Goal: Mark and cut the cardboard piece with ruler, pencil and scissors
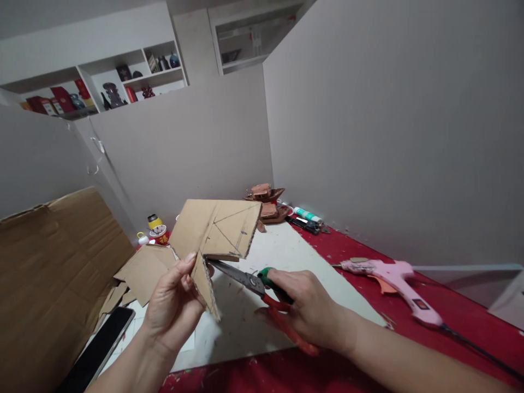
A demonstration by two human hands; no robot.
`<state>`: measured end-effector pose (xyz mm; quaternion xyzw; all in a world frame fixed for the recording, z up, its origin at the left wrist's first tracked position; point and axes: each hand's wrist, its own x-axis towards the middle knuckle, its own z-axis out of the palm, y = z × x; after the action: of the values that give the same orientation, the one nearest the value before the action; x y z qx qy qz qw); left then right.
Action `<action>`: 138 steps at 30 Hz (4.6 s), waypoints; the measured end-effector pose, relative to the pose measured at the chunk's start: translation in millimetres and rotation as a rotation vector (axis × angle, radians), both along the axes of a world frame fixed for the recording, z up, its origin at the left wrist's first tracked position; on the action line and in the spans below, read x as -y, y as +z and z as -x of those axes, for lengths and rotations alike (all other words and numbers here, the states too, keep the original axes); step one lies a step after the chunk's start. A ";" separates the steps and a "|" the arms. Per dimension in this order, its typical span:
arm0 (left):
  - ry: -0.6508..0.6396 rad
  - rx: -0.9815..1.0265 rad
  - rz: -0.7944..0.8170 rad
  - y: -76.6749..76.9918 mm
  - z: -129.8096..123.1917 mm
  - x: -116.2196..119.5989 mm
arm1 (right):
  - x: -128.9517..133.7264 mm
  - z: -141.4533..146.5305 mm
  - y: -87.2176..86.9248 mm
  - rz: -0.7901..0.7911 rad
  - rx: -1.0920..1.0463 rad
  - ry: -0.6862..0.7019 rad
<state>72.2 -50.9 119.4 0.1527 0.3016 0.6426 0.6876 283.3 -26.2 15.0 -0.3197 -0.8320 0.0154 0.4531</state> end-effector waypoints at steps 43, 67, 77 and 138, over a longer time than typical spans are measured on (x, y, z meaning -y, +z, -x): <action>-0.165 -0.008 -0.177 1.2 5.2 19.2 | -0.1 -1.2 6.8 -0.202 -0.086 -0.009; 0.642 -1.542 -0.997 -19.3 21.4 -18.5 | 6.4 11.9 5.2 0.777 -0.345 0.139; 0.377 -1.489 -0.757 -19.3 35.3 -13.3 | 2.3 4.8 -0.7 0.270 -0.086 -0.049; -0.395 -1.357 -0.428 17.7 63.8 -41.0 | -7.9 -2.4 -6.1 -0.092 0.364 -0.310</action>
<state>8.4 -9.9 137.0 0.6988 0.4957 0.3157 0.4078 285.7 -18.3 8.9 -0.4203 -0.8407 -0.1500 0.3067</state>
